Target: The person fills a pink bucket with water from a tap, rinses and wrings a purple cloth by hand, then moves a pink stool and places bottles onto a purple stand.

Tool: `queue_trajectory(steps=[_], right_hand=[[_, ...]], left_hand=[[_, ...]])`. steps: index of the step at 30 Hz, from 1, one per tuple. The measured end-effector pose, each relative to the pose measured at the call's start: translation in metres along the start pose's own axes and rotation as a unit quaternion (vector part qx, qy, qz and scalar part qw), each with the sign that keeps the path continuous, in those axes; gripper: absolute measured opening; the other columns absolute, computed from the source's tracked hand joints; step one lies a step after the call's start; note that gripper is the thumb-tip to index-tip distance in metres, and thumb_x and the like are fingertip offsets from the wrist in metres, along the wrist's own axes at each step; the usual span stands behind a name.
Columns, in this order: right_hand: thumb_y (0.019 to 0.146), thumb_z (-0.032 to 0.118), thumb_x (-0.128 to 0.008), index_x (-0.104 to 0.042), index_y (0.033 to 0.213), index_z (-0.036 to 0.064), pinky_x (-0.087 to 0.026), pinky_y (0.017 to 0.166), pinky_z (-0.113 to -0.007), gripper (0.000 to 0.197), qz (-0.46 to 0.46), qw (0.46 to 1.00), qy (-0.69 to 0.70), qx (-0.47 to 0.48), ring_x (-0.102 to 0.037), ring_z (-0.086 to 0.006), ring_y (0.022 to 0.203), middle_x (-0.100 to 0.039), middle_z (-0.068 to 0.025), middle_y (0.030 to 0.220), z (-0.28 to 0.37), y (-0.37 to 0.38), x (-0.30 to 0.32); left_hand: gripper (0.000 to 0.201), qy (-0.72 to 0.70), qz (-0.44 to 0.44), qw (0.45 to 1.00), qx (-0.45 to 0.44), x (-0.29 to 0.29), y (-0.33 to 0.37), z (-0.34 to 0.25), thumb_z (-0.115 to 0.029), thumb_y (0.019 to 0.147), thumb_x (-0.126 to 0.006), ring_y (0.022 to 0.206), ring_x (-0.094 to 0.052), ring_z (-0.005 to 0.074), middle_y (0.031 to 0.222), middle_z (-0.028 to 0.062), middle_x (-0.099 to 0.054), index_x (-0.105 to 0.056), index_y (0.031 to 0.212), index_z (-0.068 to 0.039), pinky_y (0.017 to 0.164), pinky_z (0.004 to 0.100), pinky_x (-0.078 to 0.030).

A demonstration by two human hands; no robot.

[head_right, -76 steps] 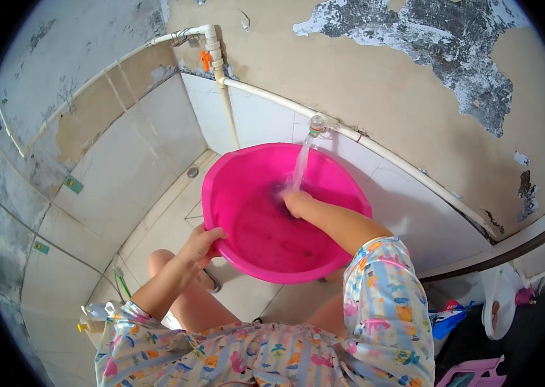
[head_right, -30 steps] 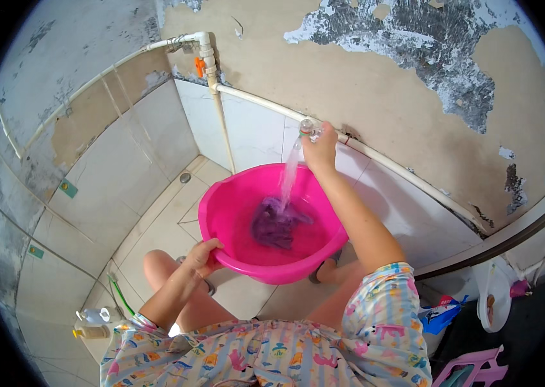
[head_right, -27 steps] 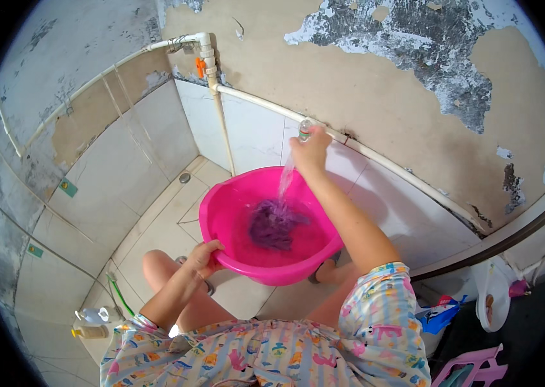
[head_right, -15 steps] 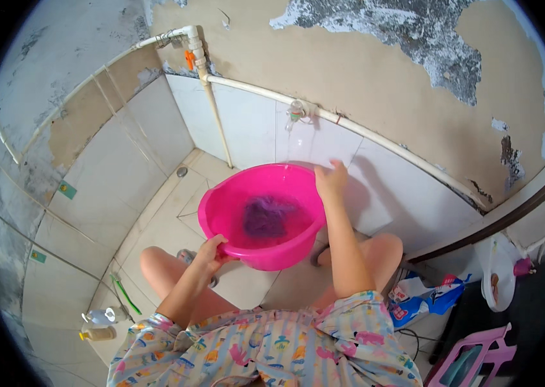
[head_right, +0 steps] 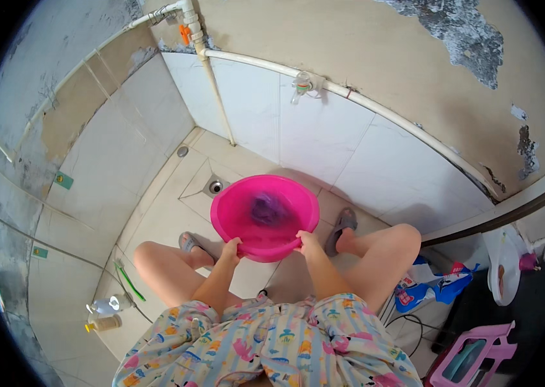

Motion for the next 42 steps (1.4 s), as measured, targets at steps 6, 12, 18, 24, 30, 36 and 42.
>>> queue_trajectory(steps=[6, 12, 18, 24, 30, 36, 42], right_hand=[[0.071, -0.004, -0.051, -0.05, 0.106, 0.0006, -0.048, 0.073, -0.05, 0.035, -0.015, 0.999, 0.016, 0.045, -0.056, -0.0315, 0.082, -0.055, -0.013, 0.092, -0.033, 0.036, 0.029], [0.073, 0.013, -0.058, -0.051, 0.112, -0.0084, -0.043, 0.087, -0.04, 0.045, -0.223, 0.872, -0.296, 0.32, -0.053, -0.0379, 0.105, -0.056, -0.0273, 0.109, 0.079, -0.002, 0.02], [0.079, 0.011, -0.054, -0.015, 0.138, -0.0016, -0.012, 0.109, -0.033, 0.072, -0.063, 0.716, -0.249, 0.649, -0.011, -0.0275, 0.136, -0.012, -0.0198, 0.145, 0.245, -0.201, -0.13], [0.076, 0.015, -0.06, -0.006, 0.138, -0.0041, -0.01, 0.109, -0.036, 0.085, -0.021, 0.597, -0.296, 0.745, -0.005, -0.034, 0.135, -0.003, -0.0237, 0.145, 0.312, -0.305, -0.217], [0.073, 0.025, -0.064, -0.021, 0.134, -0.0063, -0.025, 0.103, -0.04, 0.081, 0.043, 0.594, -0.353, 0.722, -0.011, -0.0331, 0.135, -0.003, -0.0243, 0.145, 0.317, -0.297, -0.245], [0.077, 0.015, -0.062, -0.054, 0.114, -0.0016, -0.038, 0.095, -0.035, 0.041, 0.104, 0.664, -0.331, 0.662, -0.04, -0.0274, 0.123, -0.034, -0.0208, 0.135, 0.318, -0.325, -0.164], [0.08, 0.001, -0.056, -0.06, 0.098, -0.0015, -0.046, 0.081, -0.026, 0.019, 0.026, 0.721, -0.083, 0.687, -0.059, -0.0153, 0.095, -0.059, -0.0124, 0.11, 0.3, -0.359, 0.025]], left_hand=[[0.047, 0.017, -0.068, 0.997, 0.028, 0.025, 0.018, 0.037, 0.007, 0.061, -0.052, 0.067, -0.058, 0.0242, 0.087, 0.0089, -0.056, -0.048, 0.106, -0.006, 0.048, 0.0383, -0.049], [0.044, -0.074, -0.149, 0.982, 0.085, 0.053, 0.061, 0.08, 0.007, 0.069, -0.047, 0.083, -0.059, 0.027, 0.101, 0.0152, -0.056, -0.048, 0.112, 0.007, 0.068, 0.0384, -0.051], [0.052, 0.011, -0.172, 0.985, -0.024, 0.041, 0.028, 0.018, 0.001, 0.07, -0.051, 0.095, -0.057, 0.0266, 0.113, 0.0199, -0.054, -0.043, 0.121, 0.008, 0.08, 0.0338, -0.048], [0.062, 0.218, -0.134, 0.925, -0.282, -0.039, -0.06, -0.101, -0.005, 0.073, -0.056, 0.116, -0.044, 0.0282, 0.129, 0.0223, -0.041, -0.033, 0.129, 0.007, 0.097, 0.034, -0.036], [0.057, 0.101, 0.076, 0.901, -0.416, -0.114, -0.152, -0.183, 0.003, 0.079, -0.048, 0.122, -0.04, 0.0289, 0.134, 0.0211, -0.036, -0.029, 0.133, 0.003, 0.101, 0.0347, -0.032], [0.058, 0.1, 0.216, 0.834, -0.497, -0.189, -0.256, -0.242, 0.0, 0.081, -0.05, 0.121, -0.041, 0.0291, 0.135, 0.0208, -0.034, -0.028, 0.135, -0.003, 0.098, 0.0387, -0.034], [0.067, 0.112, 0.357, 0.764, -0.526, -0.282, -0.335, -0.227, 0.0, 0.08, -0.05, 0.117, -0.044, 0.0276, 0.139, 0.0181, -0.026, -0.022, 0.139, -0.011, 0.094, 0.0379, -0.038]])
Point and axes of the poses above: each hand's wrist, its own y-axis towards the middle knuckle, its own x-axis out of the back of the hand, z = x × y, the point moved 10 cm from there along y, towards the middle knuckle
